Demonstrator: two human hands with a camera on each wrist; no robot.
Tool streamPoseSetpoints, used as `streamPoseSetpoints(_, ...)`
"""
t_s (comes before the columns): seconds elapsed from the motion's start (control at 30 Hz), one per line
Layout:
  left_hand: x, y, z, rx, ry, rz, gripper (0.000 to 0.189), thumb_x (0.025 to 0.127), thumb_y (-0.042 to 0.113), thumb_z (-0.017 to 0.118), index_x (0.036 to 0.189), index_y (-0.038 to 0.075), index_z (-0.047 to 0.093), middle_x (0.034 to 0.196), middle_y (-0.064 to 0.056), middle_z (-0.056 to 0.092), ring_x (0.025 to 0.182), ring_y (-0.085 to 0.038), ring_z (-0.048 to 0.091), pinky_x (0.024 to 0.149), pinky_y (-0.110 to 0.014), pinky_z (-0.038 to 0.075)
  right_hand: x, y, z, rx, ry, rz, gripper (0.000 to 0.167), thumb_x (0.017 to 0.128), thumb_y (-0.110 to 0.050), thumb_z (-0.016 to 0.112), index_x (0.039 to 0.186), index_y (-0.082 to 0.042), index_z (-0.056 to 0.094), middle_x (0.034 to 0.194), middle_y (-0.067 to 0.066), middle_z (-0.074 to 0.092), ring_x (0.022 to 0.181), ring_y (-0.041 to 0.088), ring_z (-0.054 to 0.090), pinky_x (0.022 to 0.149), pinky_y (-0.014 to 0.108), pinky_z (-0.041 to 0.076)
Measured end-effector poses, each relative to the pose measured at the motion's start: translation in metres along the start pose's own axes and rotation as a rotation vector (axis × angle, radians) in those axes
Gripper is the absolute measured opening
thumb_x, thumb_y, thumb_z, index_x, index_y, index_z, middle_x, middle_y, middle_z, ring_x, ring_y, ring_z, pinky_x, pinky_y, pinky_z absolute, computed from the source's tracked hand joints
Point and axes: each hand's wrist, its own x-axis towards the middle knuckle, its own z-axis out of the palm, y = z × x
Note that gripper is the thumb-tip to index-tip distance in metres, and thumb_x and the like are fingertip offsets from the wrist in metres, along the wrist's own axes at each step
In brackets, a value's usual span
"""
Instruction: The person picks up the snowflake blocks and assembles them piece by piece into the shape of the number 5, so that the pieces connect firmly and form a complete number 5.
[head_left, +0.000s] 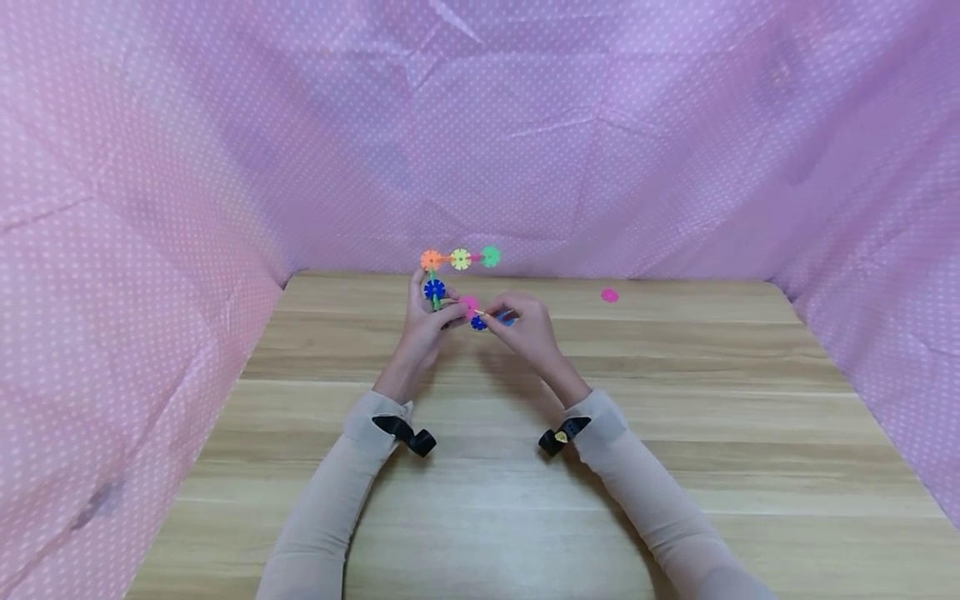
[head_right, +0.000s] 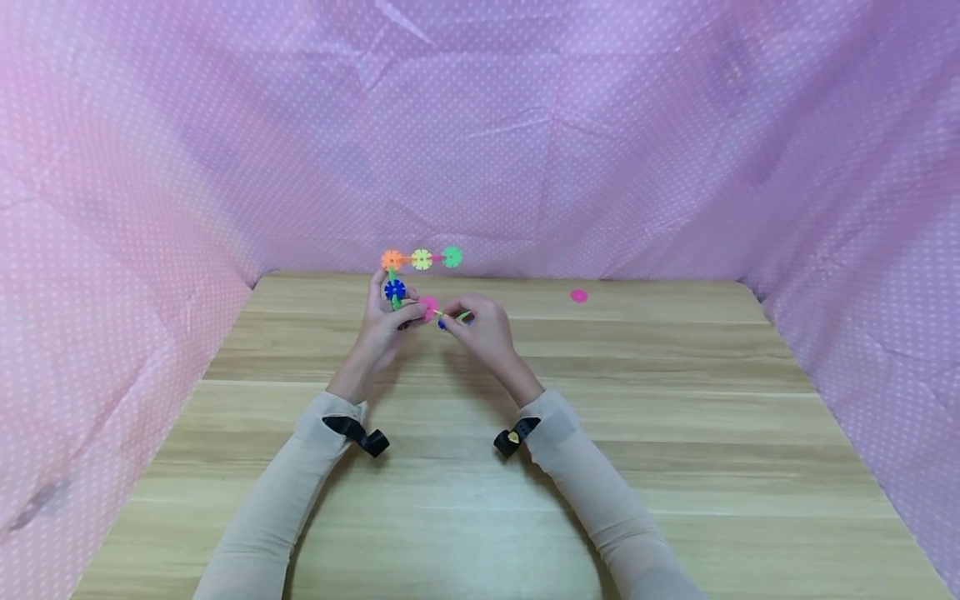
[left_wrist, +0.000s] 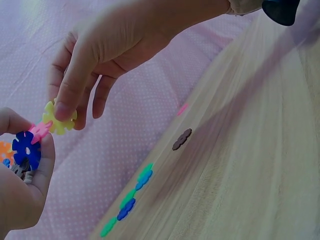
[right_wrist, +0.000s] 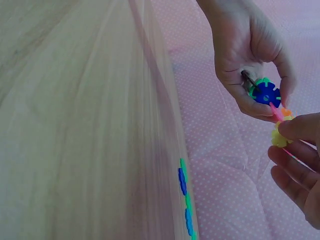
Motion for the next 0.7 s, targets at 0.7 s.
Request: streamPoseSetpoints(0.7, -0.007, 0.008, -0.017, -0.03, 0.068, -0.014, 0.092, 0.092, -0.017, 0.061, 0.156, 0.029, 0.014, 0.097, -0.004, 0.06, 0.072, -0.013, 0.07, 0.073, -0.026, 0.063, 0.017, 0.02, -0.059, -0.01, -0.259, 0.172, 0.029, 0.088, -0.004, 0.078, 0.116, -0.002, 0.073, 0.112, 0.019, 0.074, 0.103, 0.033, 0.069, 0.086, 0.046, 0.06)
